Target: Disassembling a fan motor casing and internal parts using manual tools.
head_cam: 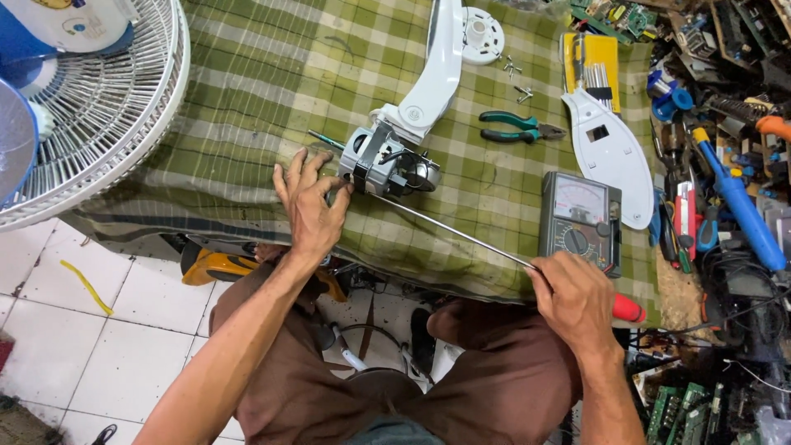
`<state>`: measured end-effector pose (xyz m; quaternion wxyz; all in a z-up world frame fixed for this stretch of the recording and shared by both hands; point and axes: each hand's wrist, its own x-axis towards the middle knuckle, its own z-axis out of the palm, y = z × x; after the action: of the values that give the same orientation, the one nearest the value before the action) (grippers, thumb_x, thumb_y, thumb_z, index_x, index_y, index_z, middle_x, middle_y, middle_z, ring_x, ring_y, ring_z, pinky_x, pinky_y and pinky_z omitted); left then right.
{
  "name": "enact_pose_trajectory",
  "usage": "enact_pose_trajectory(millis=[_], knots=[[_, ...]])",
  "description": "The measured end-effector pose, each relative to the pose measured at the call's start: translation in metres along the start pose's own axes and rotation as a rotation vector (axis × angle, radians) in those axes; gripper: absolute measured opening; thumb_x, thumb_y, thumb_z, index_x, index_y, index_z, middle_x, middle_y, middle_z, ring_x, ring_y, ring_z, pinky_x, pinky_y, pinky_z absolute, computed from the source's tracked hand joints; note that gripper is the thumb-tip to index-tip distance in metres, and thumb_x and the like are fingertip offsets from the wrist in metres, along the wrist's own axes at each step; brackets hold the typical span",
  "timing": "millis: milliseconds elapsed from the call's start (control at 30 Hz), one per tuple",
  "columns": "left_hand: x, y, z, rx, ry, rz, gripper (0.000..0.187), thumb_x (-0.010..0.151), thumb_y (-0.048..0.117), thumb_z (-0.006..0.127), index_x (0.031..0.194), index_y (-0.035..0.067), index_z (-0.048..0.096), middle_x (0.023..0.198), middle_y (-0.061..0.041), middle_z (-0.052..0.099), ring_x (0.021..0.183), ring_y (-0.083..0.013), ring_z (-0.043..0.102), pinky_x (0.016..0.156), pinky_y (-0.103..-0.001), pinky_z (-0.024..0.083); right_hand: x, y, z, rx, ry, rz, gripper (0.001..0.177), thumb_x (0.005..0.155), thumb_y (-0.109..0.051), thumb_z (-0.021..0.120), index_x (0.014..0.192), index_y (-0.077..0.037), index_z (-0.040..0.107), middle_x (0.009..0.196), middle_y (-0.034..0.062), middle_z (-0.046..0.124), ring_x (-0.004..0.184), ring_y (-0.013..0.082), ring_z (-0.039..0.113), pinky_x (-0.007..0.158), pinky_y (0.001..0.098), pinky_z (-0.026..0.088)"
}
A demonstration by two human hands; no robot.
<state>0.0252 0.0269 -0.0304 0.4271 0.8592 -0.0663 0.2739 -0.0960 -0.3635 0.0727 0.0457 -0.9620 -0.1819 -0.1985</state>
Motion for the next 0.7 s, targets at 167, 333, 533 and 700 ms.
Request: enact_pose_trajectory(millis=[167,333,533,700], knots=[[0.000,0.001,0.000,0.000,0.002,0.007,0.009,0.090,0.022,0.077,0.087,0.013,0.075,0.133,-0.007,0.065,0.142,-0.0389,0.041,0.118,-0.067,0.004,0.002,-0.005,0.001,0.048,-0.020,0.033,0.010,0.096,-0.025,0.073,0.100,-0.016,0.071,0.074,0.0028,0.059,0.068,0.0293,0.066,0.064,0.0395,0.054],[0.001,0.003,-0.001,0.000,0.007,0.013,0.010,0.090,0.022,0.077,0.088,0.012,0.074,0.133,-0.007,0.065,0.142,-0.0388,0.042,0.118,-0.068,0.003,0.002,-0.005,0.001,-0.004,0.002,-0.011,0.009,0.099,-0.029,0.069,0.101,-0.021,0.073,0.074,-0.0020,0.059,0.068,0.0237,0.065,0.065,0.0351,0.052],[0.001,0.005,-0.001,-0.008,0.016,0.023,0.009,0.090,0.019,0.077,0.088,0.011,0.074,0.132,-0.009,0.065,0.142,-0.0398,0.042,0.117,-0.069,0.003,0.001,-0.006,0.008,0.095,-0.012,0.047,0.014,0.098,-0.027,0.072,0.104,-0.015,0.071,0.077,0.0027,0.061,0.067,0.0287,0.067,0.061,0.0386,0.053],[0.000,0.002,0.000,-0.008,0.012,0.020,0.010,0.091,0.020,0.076,0.087,0.011,0.074,0.132,-0.009,0.065,0.141,-0.0398,0.042,0.117,-0.069,0.003,-0.003,-0.003,0.011,-0.028,0.029,0.000,0.010,0.096,-0.027,0.073,0.102,-0.020,0.069,0.079,-0.0016,0.059,0.066,0.0245,0.065,0.064,0.0363,0.053]])
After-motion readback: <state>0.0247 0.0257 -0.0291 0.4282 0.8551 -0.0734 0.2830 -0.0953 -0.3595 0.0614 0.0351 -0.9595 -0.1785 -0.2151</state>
